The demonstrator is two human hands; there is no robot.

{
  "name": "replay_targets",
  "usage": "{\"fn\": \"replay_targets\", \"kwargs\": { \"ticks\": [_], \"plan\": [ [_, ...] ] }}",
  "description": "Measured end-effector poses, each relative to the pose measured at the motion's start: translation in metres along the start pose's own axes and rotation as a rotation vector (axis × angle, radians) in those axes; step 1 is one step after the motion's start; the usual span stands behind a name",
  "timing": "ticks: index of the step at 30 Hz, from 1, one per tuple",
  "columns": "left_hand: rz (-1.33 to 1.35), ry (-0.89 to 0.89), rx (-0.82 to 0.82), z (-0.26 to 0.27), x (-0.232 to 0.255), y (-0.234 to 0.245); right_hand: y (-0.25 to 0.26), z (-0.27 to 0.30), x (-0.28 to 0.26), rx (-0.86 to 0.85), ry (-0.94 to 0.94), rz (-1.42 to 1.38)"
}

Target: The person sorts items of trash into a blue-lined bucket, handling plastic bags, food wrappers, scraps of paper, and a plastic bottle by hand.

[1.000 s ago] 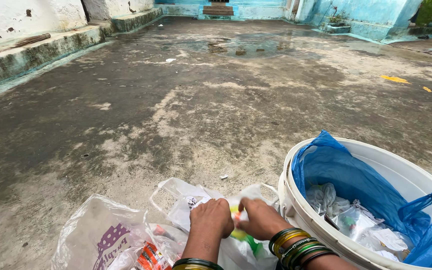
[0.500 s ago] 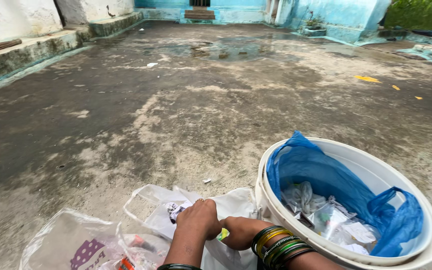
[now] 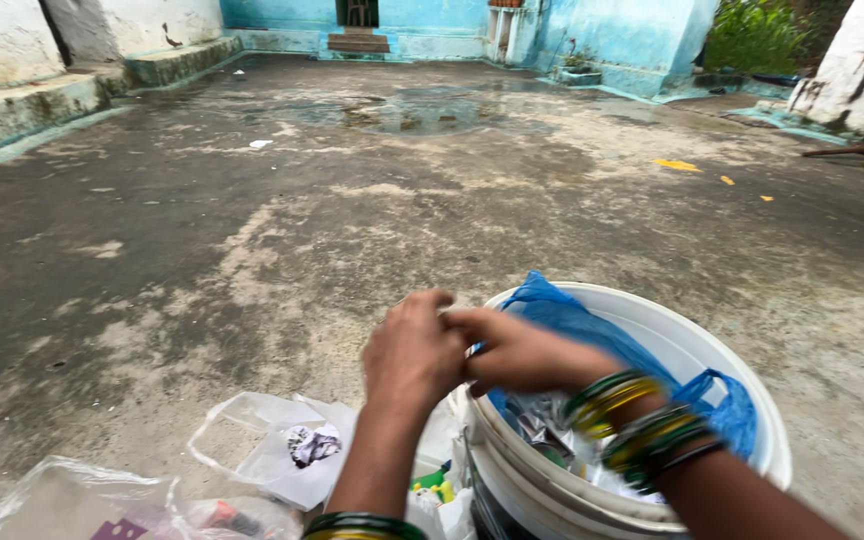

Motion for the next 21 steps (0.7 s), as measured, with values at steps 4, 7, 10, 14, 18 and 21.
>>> {"fn": "replay_targets", "kwargs": {
  "ticks": [4, 7, 10, 14, 18, 21],
  "plan": [
    [0.14, -0.094, -0.042, 0.007, 0.041, -0.025, 0.049, 0.055, 0.01, -0.014, -0.055, 0.123],
    [0.173, -0.157, -0.163, 0.009, 0.058, -0.058, 0.064, 0.088, 0.046, 0.007, -0.25, 0.236],
    [0.114, -0.156, -0.238, 0.016, 0.068, -0.087, 0.059, 0.106, 0.079, -0.043, -0.464, 0.596],
    [0.087, -0.143, -0.369, 0.021, 0.079, -0.106, 0.045, 0.12, 0.106, -0.067, -0.824, 0.57],
    [0.089, -0.127, -0.382, 0.017, 0.079, -0.115, 0.036, 0.106, 0.121, -0.022, -0.681, 0.572],
    [0.088, -0.11, -0.369, 0.011, 0.069, -0.114, 0.023, 0.08, 0.127, -0.023, -0.484, 0.739]
  ]
}}
Point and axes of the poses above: each hand's wrist, its own z-axis away from the middle knuckle, its own y-axis out of the back of the hand, x = y × z, the point moved 1 cm from there along -z, towards the middle knuckle, and after that the axes turned 9 degrees about -x, right-handed, at the moved point
